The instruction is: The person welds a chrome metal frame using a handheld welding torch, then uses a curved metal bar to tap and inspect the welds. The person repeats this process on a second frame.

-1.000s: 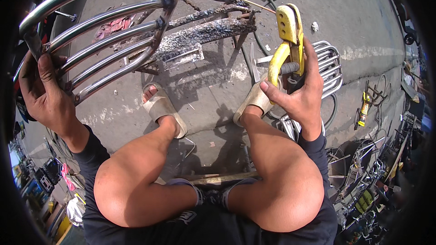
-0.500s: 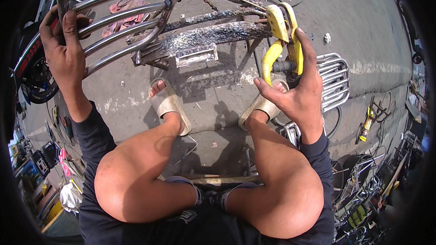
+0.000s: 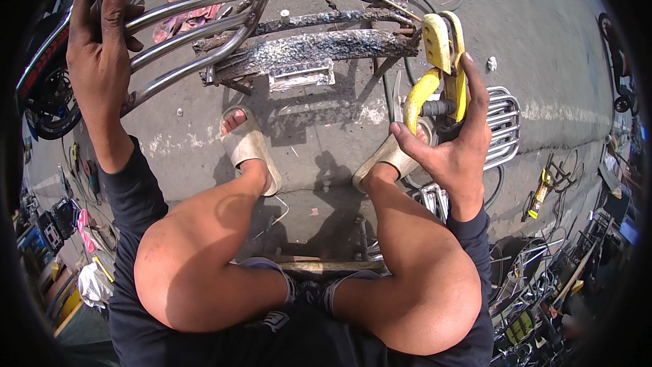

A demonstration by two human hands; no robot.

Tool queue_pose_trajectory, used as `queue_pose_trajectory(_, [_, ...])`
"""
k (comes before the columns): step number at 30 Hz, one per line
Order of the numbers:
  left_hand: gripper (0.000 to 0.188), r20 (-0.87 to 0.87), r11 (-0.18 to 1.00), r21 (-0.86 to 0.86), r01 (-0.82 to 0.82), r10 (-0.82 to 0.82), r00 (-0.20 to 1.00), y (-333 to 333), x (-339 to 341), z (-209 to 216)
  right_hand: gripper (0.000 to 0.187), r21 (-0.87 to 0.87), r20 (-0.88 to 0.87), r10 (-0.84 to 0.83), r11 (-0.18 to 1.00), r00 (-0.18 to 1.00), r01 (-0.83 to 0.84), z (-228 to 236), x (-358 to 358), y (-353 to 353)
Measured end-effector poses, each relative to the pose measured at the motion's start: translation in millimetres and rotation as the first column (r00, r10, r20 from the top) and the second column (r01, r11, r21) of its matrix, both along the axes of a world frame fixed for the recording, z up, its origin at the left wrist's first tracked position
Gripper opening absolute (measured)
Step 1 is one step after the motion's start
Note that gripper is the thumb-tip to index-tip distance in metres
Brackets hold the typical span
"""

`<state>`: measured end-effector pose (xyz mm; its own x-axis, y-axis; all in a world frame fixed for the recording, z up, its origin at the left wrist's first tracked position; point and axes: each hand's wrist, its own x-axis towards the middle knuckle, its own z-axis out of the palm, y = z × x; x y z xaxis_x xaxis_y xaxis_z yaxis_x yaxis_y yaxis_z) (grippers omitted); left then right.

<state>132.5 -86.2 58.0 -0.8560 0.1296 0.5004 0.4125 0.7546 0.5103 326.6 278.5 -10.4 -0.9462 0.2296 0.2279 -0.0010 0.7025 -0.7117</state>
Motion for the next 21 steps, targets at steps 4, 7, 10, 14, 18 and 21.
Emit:
queue_pose_trajectory(4, [0.053, -0.072, 0.996, -0.074, -0.046, 0.041, 0.997, -2.4, -2.8, -3.2, 0.112, -0.023, 0.011, -0.017, 1.000, 1.000, 0.018, 1.4, 0.7, 0.7])
queue_pose_trajectory(7, [0.055, -0.080, 0.996, -0.060, -0.061, 0.056, 0.995, -0.4, -0.9, -2.4, 0.112, -0.003, 0.009, 0.034, 0.999, 0.999, -0.034, -1.9, -0.7, 1.2])
queue_pose_trajectory(10, [0.054, -0.035, 0.997, -0.057, -0.058, 0.056, 0.998, 3.5, 4.0, -0.3, 0.113, 0.071, -0.011, 0.066, 0.995, 0.998, -0.065, -2.7, 4.0, 0.3])
queue_pose_trajectory(14, [0.052, -0.047, 0.995, -0.059, -0.084, 0.081, 0.996, 7.9, 9.1, 0.6, 0.114, 0.081, -0.051, 0.074, 0.994, 0.996, -0.069, -0.8, 6.9, 1.5])
queue_pose_trajectory(18, [0.050, -0.050, 0.997, -0.066, -0.043, 0.040, 0.998, 8.3, 13.0, 0.1, 0.112, 0.051, -0.011, 0.033, 0.998, 0.999, -0.033, -1.3, 3.7, 1.4])
queue_pose_trajectory(21, [0.048, -0.027, 0.994, -0.074, 0.079, -0.081, 0.996, 7.1, 15.6, -0.9, 0.111, 0.012, 0.004, 0.039, 0.999, 0.999, -0.039, -5.1, 0.2, -0.6])
